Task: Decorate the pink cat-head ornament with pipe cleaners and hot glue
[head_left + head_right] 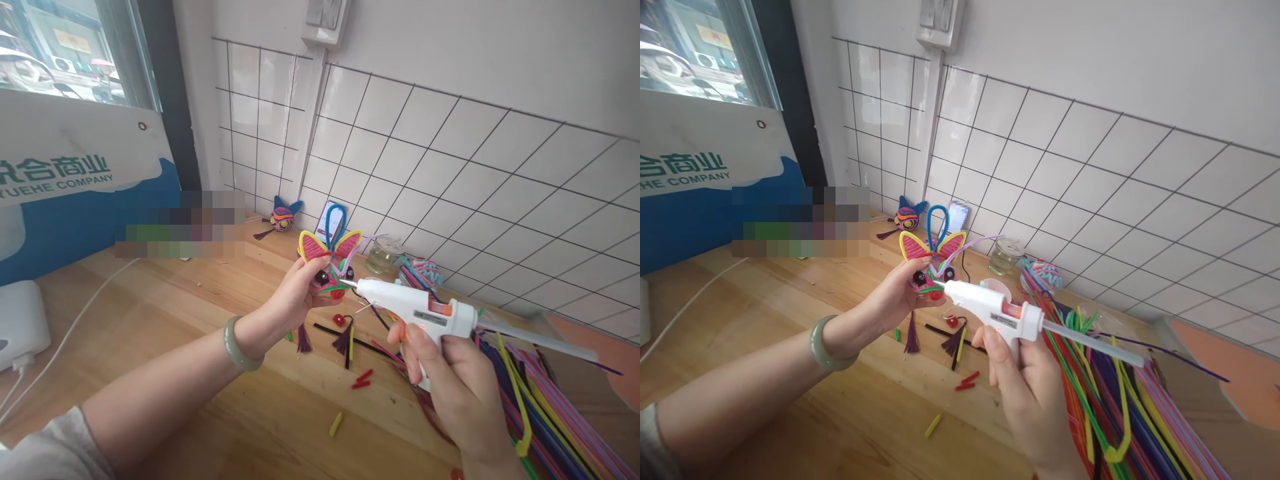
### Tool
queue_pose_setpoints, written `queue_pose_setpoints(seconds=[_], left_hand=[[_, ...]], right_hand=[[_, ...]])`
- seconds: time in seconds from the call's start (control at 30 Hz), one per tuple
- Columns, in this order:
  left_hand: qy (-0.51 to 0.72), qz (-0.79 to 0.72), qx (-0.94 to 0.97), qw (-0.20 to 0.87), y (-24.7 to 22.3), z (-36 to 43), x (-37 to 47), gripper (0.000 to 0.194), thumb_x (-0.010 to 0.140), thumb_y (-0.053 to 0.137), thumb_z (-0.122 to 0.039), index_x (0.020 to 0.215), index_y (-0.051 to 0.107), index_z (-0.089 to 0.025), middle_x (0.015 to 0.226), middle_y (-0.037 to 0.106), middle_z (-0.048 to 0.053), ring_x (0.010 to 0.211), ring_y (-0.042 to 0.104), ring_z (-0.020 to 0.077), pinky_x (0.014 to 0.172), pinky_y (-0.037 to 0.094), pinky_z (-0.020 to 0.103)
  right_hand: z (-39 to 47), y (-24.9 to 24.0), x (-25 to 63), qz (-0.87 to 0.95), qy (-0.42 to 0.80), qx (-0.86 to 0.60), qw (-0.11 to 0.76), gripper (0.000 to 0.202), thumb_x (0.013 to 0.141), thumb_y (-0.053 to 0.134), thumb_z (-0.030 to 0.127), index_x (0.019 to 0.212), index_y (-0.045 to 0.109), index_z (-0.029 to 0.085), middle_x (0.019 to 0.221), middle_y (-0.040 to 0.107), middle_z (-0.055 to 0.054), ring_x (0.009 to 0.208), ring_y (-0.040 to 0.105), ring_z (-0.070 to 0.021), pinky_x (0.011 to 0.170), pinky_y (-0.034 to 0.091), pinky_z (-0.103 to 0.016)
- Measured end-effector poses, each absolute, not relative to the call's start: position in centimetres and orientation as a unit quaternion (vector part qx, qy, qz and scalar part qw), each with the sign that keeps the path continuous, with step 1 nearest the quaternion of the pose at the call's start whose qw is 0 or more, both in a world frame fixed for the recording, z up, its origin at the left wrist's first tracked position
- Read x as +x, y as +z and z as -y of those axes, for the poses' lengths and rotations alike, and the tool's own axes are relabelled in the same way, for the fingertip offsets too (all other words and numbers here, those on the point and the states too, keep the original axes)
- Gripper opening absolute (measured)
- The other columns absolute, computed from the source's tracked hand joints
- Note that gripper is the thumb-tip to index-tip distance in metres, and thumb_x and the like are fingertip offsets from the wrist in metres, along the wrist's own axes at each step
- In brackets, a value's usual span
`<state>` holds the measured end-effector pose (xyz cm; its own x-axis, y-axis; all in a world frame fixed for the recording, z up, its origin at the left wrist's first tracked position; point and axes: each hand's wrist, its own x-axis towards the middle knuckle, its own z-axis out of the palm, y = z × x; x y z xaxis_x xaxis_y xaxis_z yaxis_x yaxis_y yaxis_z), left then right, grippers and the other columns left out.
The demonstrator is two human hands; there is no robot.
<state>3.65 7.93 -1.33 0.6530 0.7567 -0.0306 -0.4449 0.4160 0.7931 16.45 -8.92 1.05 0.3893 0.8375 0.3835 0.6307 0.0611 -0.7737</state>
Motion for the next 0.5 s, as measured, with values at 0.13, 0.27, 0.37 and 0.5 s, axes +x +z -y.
queue_pose_setpoints(seconds=[0.13,0.27,0.37,0.5], left_hand=[[0.363,-0.19,0.387,0.826,-1.5,-8.4,3.6,0.026,0.08,0.064,-0.035,0.099,0.062,-0.018,0.083,0.067,0.005,0.07,0.064,0.0165,0.064,0.06,0.036],[0.356,-0.187,0.384,0.831,-1.7,-8.9,3.5,0.026,0.079,0.064,-0.035,0.099,0.062,-0.017,0.083,0.069,0.005,0.07,0.066,0.0181,0.063,0.059,0.035],[0.353,-0.196,0.38,0.832,-1.6,-9.4,3.5,0.025,0.08,0.063,-0.034,0.098,0.061,-0.016,0.081,0.068,0.006,0.064,0.065,0.0164,0.063,0.059,0.034],[0.357,-0.206,0.377,0.83,-1.6,-9.7,3.4,0.028,0.08,0.063,-0.035,0.101,0.06,-0.017,0.087,0.069,0.007,0.07,0.067,0.018,0.07,0.059,0.038]], right_hand=[[8.7,0.8,17.0,0.487,0.23,-0.608,0.583,0.031,0.094,0.049,0.041,0.076,0.062,0.02,0.046,0.048,0.002,0.046,0.045,-0.0127,0.052,0.04,-0.028],[8.5,0.9,17.6,0.44,0.365,-0.546,0.613,0.033,0.092,0.049,0.045,0.08,0.065,0.02,0.04,0.043,0.004,0.039,0.031,-0.0094,0.045,0.028,-0.027],[8.4,0.3,18.7,0.445,0.432,-0.544,0.565,0.043,0.089,0.049,0.056,0.076,0.065,0.018,0.038,0.04,0.005,0.036,0.029,-0.0081,0.043,0.026,-0.025],[7.8,-1.4,19.6,0.496,0.492,-0.623,0.351,0.053,0.085,0.049,0.066,0.081,0.065,0.015,0.04,0.047,0.005,0.031,0.031,-0.0061,0.037,0.019,-0.021]])
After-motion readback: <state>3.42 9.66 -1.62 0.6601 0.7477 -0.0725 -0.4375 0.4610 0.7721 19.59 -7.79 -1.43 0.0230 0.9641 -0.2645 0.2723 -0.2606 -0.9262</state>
